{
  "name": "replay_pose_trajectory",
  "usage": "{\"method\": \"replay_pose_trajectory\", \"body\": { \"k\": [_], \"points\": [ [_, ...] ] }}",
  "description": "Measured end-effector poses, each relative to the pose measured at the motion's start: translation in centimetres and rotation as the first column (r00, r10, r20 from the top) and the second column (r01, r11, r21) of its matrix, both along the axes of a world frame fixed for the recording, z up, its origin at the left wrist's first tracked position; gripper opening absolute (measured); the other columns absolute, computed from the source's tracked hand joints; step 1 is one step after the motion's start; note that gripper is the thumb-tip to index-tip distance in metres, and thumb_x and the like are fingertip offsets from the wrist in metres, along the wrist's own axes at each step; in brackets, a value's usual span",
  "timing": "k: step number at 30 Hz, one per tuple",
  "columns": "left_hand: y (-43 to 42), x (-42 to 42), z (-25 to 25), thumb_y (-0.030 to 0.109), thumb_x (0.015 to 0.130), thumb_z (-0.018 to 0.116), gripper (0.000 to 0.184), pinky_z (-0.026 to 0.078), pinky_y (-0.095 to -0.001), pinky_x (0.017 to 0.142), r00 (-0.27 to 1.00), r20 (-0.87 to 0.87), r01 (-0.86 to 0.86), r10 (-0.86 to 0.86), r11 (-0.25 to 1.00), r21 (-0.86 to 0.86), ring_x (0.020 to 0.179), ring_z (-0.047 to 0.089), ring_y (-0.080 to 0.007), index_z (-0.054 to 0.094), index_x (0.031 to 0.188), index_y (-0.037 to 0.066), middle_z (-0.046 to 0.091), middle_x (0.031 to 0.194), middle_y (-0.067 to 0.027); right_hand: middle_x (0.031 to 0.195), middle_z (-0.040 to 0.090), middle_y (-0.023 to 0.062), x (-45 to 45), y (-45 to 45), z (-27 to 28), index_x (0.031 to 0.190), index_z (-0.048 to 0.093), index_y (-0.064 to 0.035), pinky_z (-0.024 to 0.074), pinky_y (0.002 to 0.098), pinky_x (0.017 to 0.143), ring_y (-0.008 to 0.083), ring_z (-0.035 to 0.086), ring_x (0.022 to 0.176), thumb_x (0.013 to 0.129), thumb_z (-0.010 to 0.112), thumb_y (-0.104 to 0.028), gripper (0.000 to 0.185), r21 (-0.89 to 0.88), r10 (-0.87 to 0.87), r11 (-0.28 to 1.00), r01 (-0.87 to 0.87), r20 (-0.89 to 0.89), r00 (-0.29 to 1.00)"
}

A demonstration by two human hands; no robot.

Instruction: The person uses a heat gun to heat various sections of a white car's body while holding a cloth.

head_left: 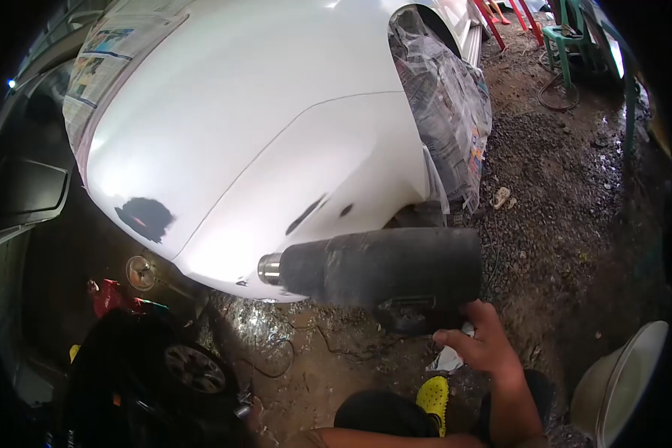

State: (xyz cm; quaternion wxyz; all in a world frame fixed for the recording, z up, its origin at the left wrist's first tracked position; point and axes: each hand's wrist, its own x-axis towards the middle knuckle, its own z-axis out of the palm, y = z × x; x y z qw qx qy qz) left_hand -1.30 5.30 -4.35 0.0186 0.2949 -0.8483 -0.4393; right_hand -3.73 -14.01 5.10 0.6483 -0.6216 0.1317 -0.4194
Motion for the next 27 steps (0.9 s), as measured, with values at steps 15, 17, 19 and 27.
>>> {"method": "replay_pose_trajectory", "body": {
  "k": [15,17,19,27],
  "points": [
    [-0.2,0.3,0.9,0.028,0.085,0.058,0.025,0.051,-0.0448,0.073,0.998,0.061,-0.007,0.014,0.992,-0.126,0.088,0.063,-0.034,0.063,0.093,0.004,0.063,0.092,-0.015,0.109,0.06,0.0082,1.7,-3.1,-3.0,0.134,0.043,0.0003,0.0468,0.0292,0.086,0.013,0.058,0.095,0.087,0.065,-0.016,0.055,0.401,-0.288,0.896,0.193,0.193,0.938],
    [-0.7,-0.2,1.3,0.029,0.084,0.06,0.027,0.052,-0.0443,0.072,0.991,0.135,0.005,0.0,0.999,-0.037,0.088,0.062,-0.0337,0.062,0.094,0.004,0.063,0.092,-0.0146,0.108,0.059,0.0077,1.6,-3.5,-3.5,0.133,0.044,-0.0004,0.0463,0.0286,0.086,0.0129,0.057,0.094,0.088,0.064,-0.016,0.052,0.481,-0.317,0.859,0.177,0.227,0.921],
    [-1.0,0.5,2.3,0.03,0.083,0.061,0.028,0.051,-0.0436,0.071,0.998,0.048,-0.032,0.036,0.996,-0.086,0.087,0.062,-0.0331,0.062,0.094,0.004,0.062,0.091,-0.0141,0.105,0.059,0.0057,1.3,-4.0,-3.8,0.13,0.047,-0.0014,0.0439,0.0266,0.087,0.0122,0.057,0.094,0.09,0.062,-0.016,0.045,0.56,-0.334,0.815,0.15,0.242,0.911],
    [-1.2,0.5,2.9,0.026,0.082,0.059,0.02,0.05,-0.0423,0.068,0.995,0.034,-0.092,0.093,0.995,-0.031,0.082,0.06,-0.031,0.06,0.088,0.006,0.06,0.087,-0.0117,0.106,0.06,0.0054,1.3,-5.6,-6.3,0.13,0.048,-0.0021,0.0426,0.026,0.087,0.0115,0.056,0.096,0.091,0.065,-0.022,0.047,0.682,-0.355,0.726,0.087,0.263,0.897]
  ]
}}
